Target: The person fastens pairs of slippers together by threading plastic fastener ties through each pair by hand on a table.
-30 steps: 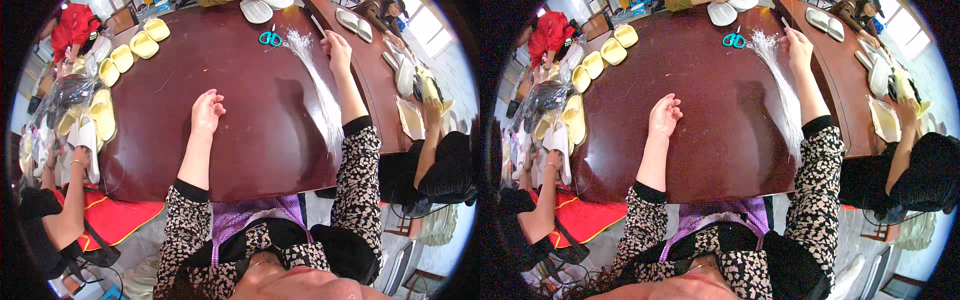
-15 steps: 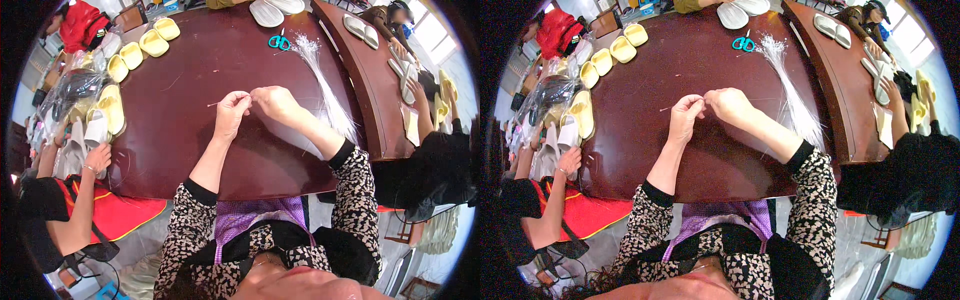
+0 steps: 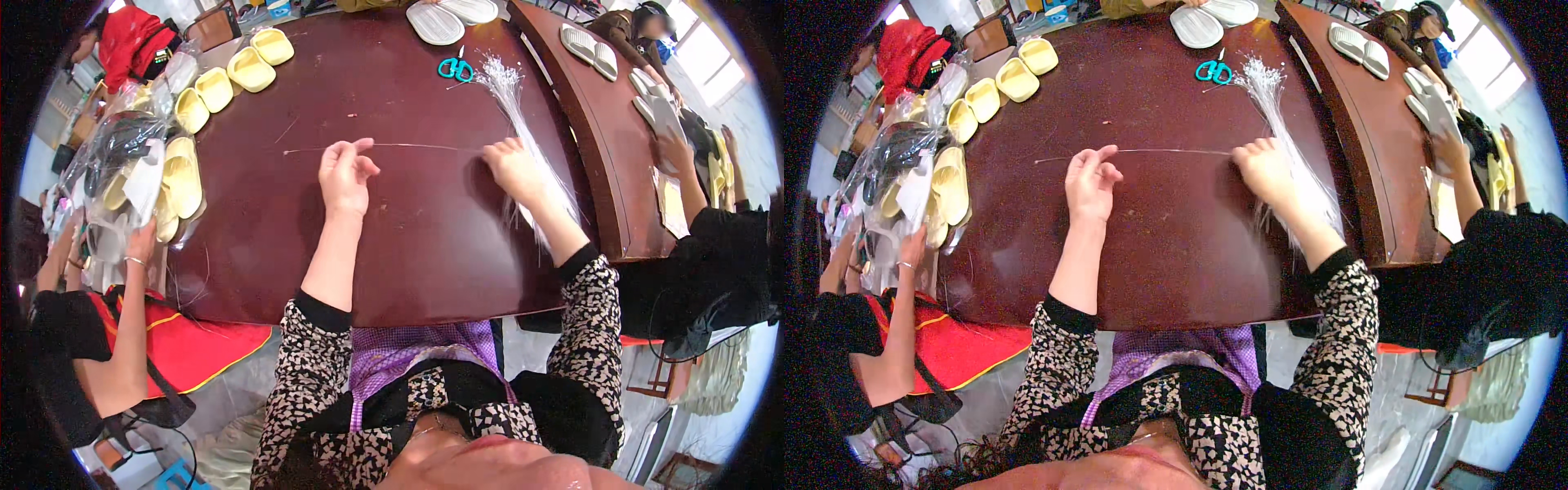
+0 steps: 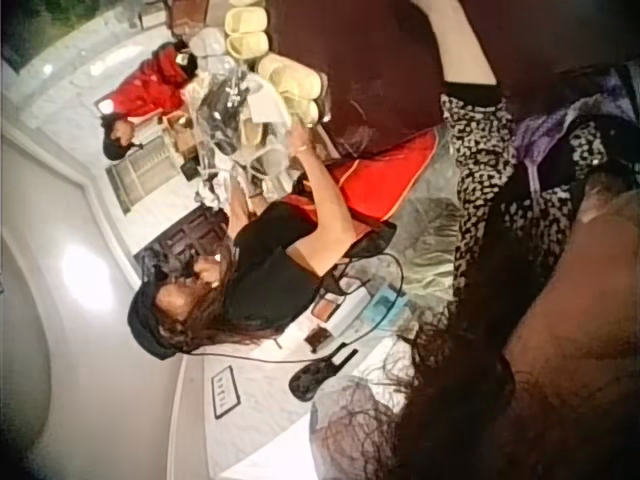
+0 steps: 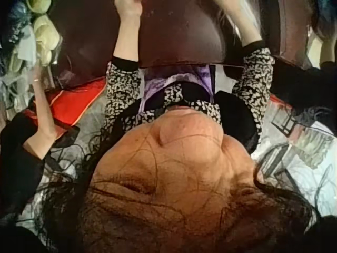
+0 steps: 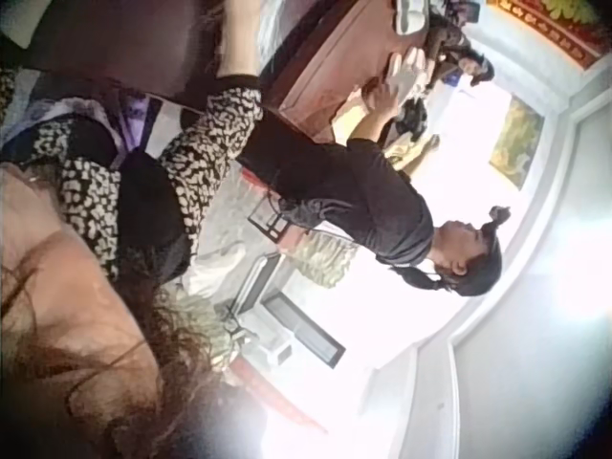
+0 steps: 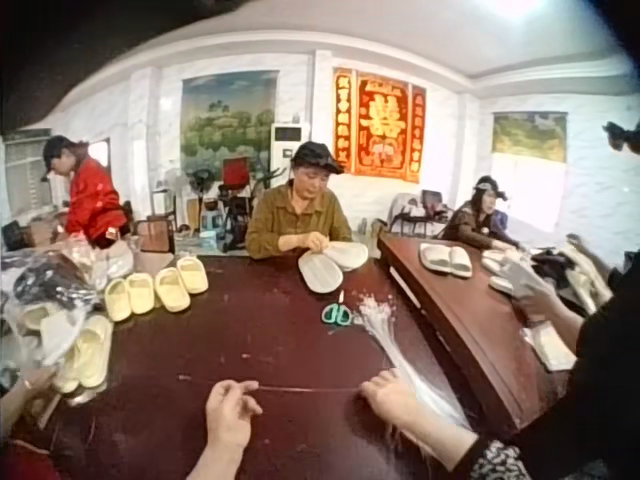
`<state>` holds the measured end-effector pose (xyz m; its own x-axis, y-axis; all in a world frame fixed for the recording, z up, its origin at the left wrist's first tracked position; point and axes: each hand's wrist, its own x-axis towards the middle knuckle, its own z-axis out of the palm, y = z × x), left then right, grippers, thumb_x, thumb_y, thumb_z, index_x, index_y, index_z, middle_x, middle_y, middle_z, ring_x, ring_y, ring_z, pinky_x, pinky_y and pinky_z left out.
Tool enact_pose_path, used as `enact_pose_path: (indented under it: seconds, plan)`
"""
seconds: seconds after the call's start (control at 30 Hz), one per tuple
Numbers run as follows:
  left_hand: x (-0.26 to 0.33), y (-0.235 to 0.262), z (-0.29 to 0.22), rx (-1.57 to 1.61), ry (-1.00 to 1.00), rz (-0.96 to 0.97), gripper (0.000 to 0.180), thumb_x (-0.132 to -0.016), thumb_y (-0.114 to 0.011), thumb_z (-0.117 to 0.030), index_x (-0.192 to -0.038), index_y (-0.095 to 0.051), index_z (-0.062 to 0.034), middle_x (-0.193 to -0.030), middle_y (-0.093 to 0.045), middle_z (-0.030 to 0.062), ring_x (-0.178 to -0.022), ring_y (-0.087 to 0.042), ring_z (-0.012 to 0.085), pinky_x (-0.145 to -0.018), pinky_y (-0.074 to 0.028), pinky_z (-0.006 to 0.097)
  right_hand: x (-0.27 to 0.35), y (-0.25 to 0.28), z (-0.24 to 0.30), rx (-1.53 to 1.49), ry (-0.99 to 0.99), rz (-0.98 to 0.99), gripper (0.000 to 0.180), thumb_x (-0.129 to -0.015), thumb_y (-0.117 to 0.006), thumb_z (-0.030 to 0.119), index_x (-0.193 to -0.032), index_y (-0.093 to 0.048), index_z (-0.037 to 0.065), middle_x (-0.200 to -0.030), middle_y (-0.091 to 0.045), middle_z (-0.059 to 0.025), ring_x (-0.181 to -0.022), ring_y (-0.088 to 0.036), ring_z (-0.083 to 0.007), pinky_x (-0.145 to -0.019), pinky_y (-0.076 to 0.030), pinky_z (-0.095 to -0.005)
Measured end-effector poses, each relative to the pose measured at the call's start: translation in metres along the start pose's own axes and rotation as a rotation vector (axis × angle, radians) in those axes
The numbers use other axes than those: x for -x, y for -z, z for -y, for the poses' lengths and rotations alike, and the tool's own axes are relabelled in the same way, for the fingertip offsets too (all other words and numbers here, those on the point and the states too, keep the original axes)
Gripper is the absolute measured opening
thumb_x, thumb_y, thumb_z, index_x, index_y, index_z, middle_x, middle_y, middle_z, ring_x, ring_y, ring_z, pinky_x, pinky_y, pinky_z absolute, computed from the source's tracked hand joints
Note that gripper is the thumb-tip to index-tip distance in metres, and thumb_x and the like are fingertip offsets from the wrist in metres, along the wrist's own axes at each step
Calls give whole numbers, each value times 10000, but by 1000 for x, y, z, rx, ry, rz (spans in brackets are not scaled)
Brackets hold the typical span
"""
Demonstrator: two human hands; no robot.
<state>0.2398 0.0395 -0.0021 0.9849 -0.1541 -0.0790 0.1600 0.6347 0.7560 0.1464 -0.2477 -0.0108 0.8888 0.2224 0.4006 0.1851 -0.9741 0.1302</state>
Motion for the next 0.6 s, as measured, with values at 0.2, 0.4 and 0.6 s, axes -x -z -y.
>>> enact_pose_path:
  seconds: [0.2, 0.4, 0.6]
  plan:
    - [-27, 22, -2, 123, -14, -103, 62, -945, -447, -124, -908, -477, -83, -1009, -626, 207, -618, -609, 171, -578, -543, 330, 41, -16, -58, 83, -205, -30, 58, -804, -559, 106, -808, -613, 87, -770, -614, -61, -803, -564, -240, -754, -388, -360]
    - [-26, 13, 2, 140, -43, -74, 65, -948, -434, -123, -924, -476, -80, -1010, -625, 211, -699, -646, 227, -645, -567, 367, 23, 13, -45, -160, -304, -55, 133, -806, -556, 63, -912, -627, 28, -881, -640, -131, -836, -596, -284, -769, -435, -386]
    - [-5, -16, 5, 66, 56, 212, 34, -930, -461, -89, -941, -466, -58, -965, -621, 225, -686, -653, 264, -599, -564, 369, -22, 77, 32, -657, -224, -114, 347, -822, -577, 46, -1166, -535, 33, -862, -639, -155, -833, -627, -298, -740, -487, -346]
